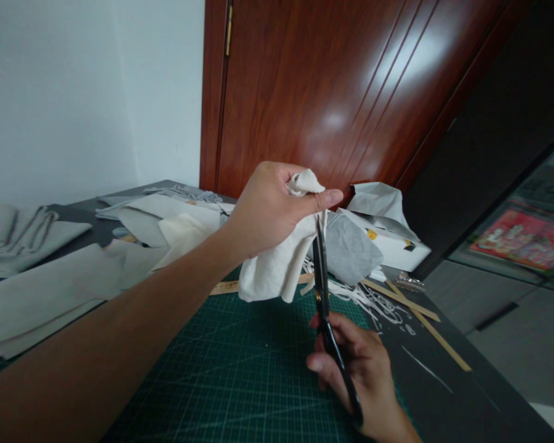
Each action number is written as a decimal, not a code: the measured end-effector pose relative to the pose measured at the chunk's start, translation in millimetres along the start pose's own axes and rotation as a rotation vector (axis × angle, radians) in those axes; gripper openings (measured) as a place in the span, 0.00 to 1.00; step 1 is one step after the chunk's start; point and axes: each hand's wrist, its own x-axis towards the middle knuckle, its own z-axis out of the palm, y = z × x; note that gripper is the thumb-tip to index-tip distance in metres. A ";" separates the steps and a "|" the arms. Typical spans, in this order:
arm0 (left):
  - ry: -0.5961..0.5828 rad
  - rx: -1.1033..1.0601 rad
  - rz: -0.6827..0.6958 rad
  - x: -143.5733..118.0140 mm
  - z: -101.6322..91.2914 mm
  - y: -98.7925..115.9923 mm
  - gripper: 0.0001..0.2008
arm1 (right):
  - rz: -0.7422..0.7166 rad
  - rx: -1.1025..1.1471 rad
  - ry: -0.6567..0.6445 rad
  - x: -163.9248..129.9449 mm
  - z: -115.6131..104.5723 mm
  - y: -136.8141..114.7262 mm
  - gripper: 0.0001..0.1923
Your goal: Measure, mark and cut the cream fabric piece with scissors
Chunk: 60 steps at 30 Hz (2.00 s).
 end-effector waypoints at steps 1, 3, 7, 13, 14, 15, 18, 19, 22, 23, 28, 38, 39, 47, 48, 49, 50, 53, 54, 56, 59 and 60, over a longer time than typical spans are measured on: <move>0.001 0.000 0.002 -0.1 -0.1 0.2 0.17 | 0.001 0.001 0.000 0.0 0.2 0.1 0.13; -0.001 -0.001 0.003 -0.2 -0.2 0.4 0.17 | 0.007 0.007 0.000 0.2 0.6 0.2 0.13; 0.001 -0.008 -0.003 -0.2 -0.3 -0.5 0.16 | 0.030 0.014 -0.007 1.1 0.8 -0.5 0.14; 0.003 -0.018 -0.013 -0.8 -0.3 -0.2 0.17 | 0.041 0.025 -0.006 2.4 0.8 -1.5 0.14; 0.003 -0.030 -0.029 -0.7 -0.3 0.4 0.17 | 0.044 0.032 -0.006 2.5 1.0 -1.3 0.14; -0.001 -0.056 -0.052 -0.5 -0.3 1.0 0.16 | 0.048 0.040 -0.004 2.5 1.3 -0.9 0.14; -0.049 -0.226 -0.167 0.5 -1.7 3.0 0.09 | 0.069 0.074 -0.001 2.4 2.5 1.0 0.15; -0.080 -0.293 -0.214 0.9 -2.7 3.6 0.06 | 0.078 0.087 -0.002 2.4 2.8 1.7 0.15; -0.164 -0.426 -0.308 2.1 -6.3 5.7 0.09 | 0.095 0.115 0.002 2.5 3.0 3.5 0.15; -0.179 -0.442 -0.319 2.4 -7.4 6.4 0.12 | 0.096 0.116 0.005 2.5 2.9 4.0 0.16; -0.185 -0.453 -0.344 3.4 -10.5 9.2 0.09 | 0.092 0.131 0.012 2.6 1.6 5.0 0.16; -0.087 -0.408 -0.150 2.7 -10.5 8.1 0.14 | 0.122 0.155 0.008 1.9 -0.3 1.8 0.15; -0.092 -0.419 -0.139 2.6 -10.7 7.9 0.13 | 0.115 0.145 0.008 2.1 -0.2 1.5 0.15; -0.052 -0.449 -0.182 4.2 -9.5 7.0 0.05 | 0.118 0.178 0.018 3.1 1.1 2.4 0.17; -0.033 -0.437 -0.194 4.5 -8.8 6.6 0.05 | 0.115 0.180 0.016 2.8 1.2 2.9 0.17; -0.014 -0.426 -0.203 4.7 -8.2 6.2 0.04 | 0.106 0.177 0.016 2.3 1.4 3.8 0.17; 0.003 -0.416 -0.211 4.8 -7.6 5.8 0.04 | 0.095 0.170 0.016 1.6 1.7 5.1 0.16; 0.031 -0.385 -0.223 4.7 -6.2 4.2 0.06 | 0.050 0.156 0.019 -2.0 3.5 12.6 0.16; 0.034 -0.372 -0.222 4.5 -5.8 3.7 0.06 | 0.038 0.160 0.022 -3.5 4.4 16.0 0.16; 0.032 -0.352 -0.214 4.1 -5.4 3.0 0.06 | 0.034 0.176 0.025 -6.6 6.1 22.8 0.18; 0.031 -0.339 -0.197 3.6 -5.1 2.9 0.06 | 0.062 0.180 0.017 -9.4 7.5 29.8 0.24; 0.035 -0.338 -0.194 3.4 -4.9 3.1 0.06 | 0.065 0.179 0.015 -9.7 7.6 30.8 0.26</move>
